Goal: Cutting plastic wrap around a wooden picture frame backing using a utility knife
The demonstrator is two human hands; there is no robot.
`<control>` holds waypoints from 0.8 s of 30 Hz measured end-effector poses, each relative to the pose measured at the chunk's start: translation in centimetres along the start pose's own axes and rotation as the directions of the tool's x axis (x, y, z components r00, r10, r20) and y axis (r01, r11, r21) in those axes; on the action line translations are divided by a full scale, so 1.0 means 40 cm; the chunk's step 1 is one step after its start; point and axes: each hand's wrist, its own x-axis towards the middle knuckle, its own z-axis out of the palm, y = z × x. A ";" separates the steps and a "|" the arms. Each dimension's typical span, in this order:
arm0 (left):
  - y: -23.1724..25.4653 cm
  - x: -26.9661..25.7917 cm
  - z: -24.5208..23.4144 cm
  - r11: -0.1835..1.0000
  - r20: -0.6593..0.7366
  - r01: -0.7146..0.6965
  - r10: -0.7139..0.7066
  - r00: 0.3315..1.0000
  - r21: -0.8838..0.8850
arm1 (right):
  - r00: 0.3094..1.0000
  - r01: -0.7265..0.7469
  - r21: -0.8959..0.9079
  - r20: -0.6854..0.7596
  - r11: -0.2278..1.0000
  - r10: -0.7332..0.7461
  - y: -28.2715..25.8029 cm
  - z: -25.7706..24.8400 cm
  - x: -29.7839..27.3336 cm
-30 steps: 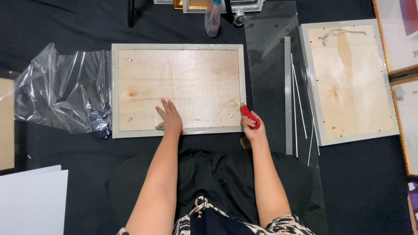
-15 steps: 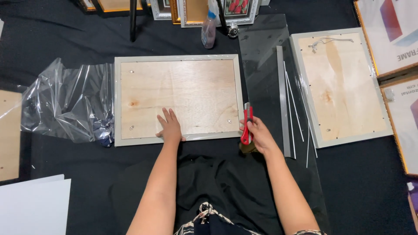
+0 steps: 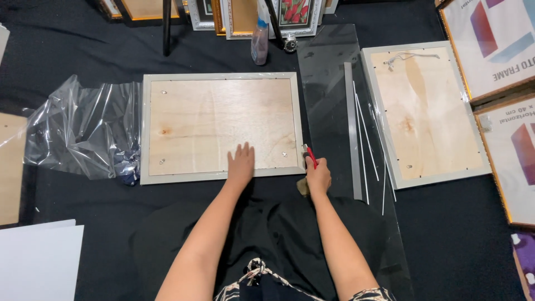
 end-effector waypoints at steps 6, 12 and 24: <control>0.120 0.085 0.113 0.968 -0.045 -0.252 0.252 0.967 0.020 | 0.993 -0.058 -0.086 0.096 0.995 0.066 -0.007 0.000 -0.020; 0.155 0.069 0.079 0.976 0.047 -0.212 0.210 0.977 0.044 | 0.986 -0.121 0.275 0.142 0.954 0.084 -0.036 -0.023 -0.041; 0.208 0.082 0.047 0.931 0.148 -0.273 0.243 0.959 0.242 | 0.962 0.068 -0.226 0.272 0.972 -0.004 -0.069 -0.035 -0.084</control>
